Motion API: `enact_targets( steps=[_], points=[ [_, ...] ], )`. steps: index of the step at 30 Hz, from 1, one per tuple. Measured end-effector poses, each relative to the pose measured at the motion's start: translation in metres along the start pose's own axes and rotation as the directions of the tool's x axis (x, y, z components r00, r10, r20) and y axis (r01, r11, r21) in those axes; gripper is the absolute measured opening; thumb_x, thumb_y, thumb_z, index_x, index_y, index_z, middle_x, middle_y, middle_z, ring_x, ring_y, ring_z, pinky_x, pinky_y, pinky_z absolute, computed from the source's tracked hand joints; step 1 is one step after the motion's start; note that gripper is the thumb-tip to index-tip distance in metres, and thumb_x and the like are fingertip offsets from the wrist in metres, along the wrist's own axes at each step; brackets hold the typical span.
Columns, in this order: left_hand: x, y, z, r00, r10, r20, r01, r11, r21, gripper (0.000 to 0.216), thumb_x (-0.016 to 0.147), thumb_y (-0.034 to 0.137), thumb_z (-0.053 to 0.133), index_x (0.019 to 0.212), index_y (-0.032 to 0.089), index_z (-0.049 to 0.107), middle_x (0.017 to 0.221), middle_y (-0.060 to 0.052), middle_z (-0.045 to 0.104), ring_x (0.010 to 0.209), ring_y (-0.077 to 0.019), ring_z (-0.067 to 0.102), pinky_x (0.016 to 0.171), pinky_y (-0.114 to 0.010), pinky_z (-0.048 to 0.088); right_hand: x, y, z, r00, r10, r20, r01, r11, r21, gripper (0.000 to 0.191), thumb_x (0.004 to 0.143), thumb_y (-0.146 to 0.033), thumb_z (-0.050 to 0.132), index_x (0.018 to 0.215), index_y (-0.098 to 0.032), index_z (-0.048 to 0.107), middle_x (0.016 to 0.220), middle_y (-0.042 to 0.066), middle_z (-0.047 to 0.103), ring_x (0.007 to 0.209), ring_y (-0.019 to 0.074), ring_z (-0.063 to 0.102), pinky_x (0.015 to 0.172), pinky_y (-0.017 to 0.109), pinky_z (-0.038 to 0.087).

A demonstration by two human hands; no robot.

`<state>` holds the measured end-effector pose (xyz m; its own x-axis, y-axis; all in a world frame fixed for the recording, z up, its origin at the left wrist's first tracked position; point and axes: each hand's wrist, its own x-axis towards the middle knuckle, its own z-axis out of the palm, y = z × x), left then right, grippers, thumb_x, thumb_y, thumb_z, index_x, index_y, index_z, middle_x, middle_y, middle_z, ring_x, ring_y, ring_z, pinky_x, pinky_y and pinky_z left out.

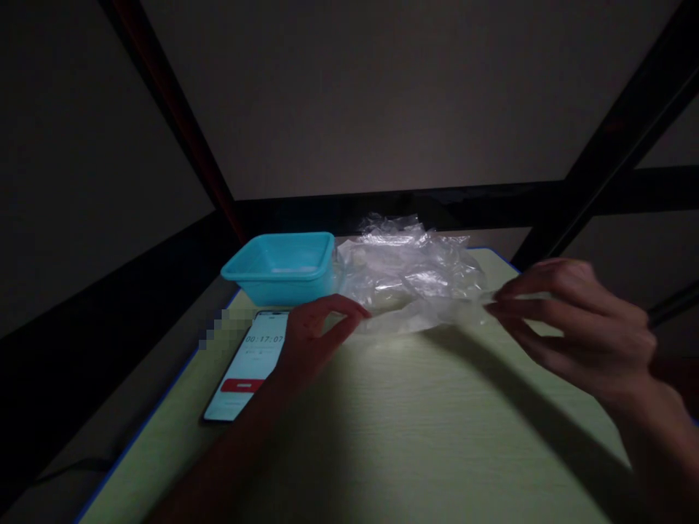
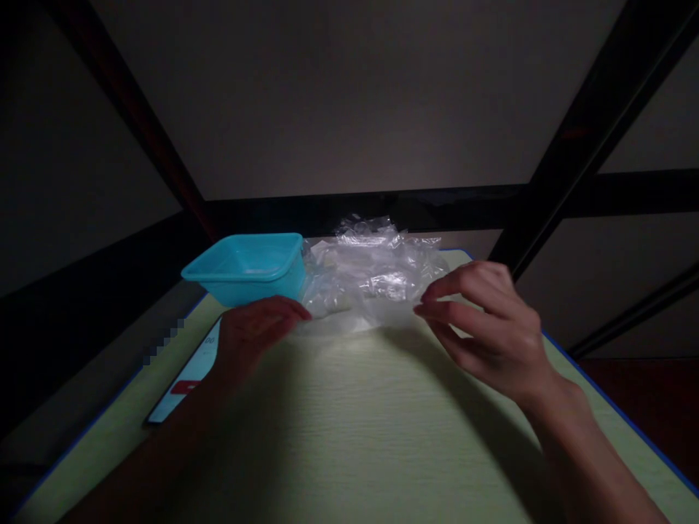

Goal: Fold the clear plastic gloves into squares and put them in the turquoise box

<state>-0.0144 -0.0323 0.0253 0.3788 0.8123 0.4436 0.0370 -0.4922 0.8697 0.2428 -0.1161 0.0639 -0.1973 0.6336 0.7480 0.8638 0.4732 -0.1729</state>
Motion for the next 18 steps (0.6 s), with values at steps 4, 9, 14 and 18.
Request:
enact_targets(
  steps=[4,9,14,18],
  points=[
    [0.004,-0.004,-0.012,0.878,-0.129,0.461,0.151,0.988,-0.012,0.014,0.073,0.030,0.062,0.069,0.019,0.070,0.077,-0.006,0.071,0.074,-0.0200,0.064,0.071,-0.030,0.049,-0.006,0.016,-0.007,0.797,0.034,0.603,-0.245,0.931,0.272,0.014,0.077,-0.030,0.057,0.067,-0.028,0.066,0.070,0.002,0.064,0.067,0.0190,0.060,0.066,0.035,0.047],
    [0.001,0.002,-0.012,0.514,-0.224,0.828,0.297,0.952,0.074,0.015,0.071,0.030,0.066,0.082,0.024,0.073,0.086,-0.006,0.073,0.082,-0.0225,0.066,0.075,-0.031,0.050,-0.018,0.027,-0.018,0.485,-0.005,0.874,-0.528,0.795,0.298,0.026,0.059,-0.021,0.075,0.083,-0.029,0.071,0.083,0.003,0.070,0.076,0.0221,0.065,0.065,0.033,0.051],
    [0.002,-0.005,0.001,0.610,-0.320,0.725,0.398,0.915,0.069,0.013,0.071,0.024,0.061,0.077,0.019,0.071,0.076,-0.005,0.071,0.067,-0.0172,0.065,0.063,-0.025,0.049,-0.008,0.024,-0.011,0.576,0.056,0.816,-0.534,0.781,0.324,0.017,0.071,-0.033,0.068,0.084,-0.024,0.069,0.086,0.004,0.069,0.079,0.0208,0.064,0.068,0.033,0.050],
    [0.001,-0.020,0.014,0.916,-0.325,0.233,0.269,0.932,0.242,0.009,0.065,0.012,0.058,0.072,0.016,0.064,0.076,-0.004,0.066,0.071,-0.0157,0.060,0.066,-0.025,0.045,0.001,0.016,0.015,0.752,0.147,0.643,-0.446,0.831,0.332,0.020,0.080,-0.037,0.055,0.076,-0.020,0.064,0.077,0.005,0.066,0.073,0.0185,0.060,0.067,0.032,0.047]
  ],
)
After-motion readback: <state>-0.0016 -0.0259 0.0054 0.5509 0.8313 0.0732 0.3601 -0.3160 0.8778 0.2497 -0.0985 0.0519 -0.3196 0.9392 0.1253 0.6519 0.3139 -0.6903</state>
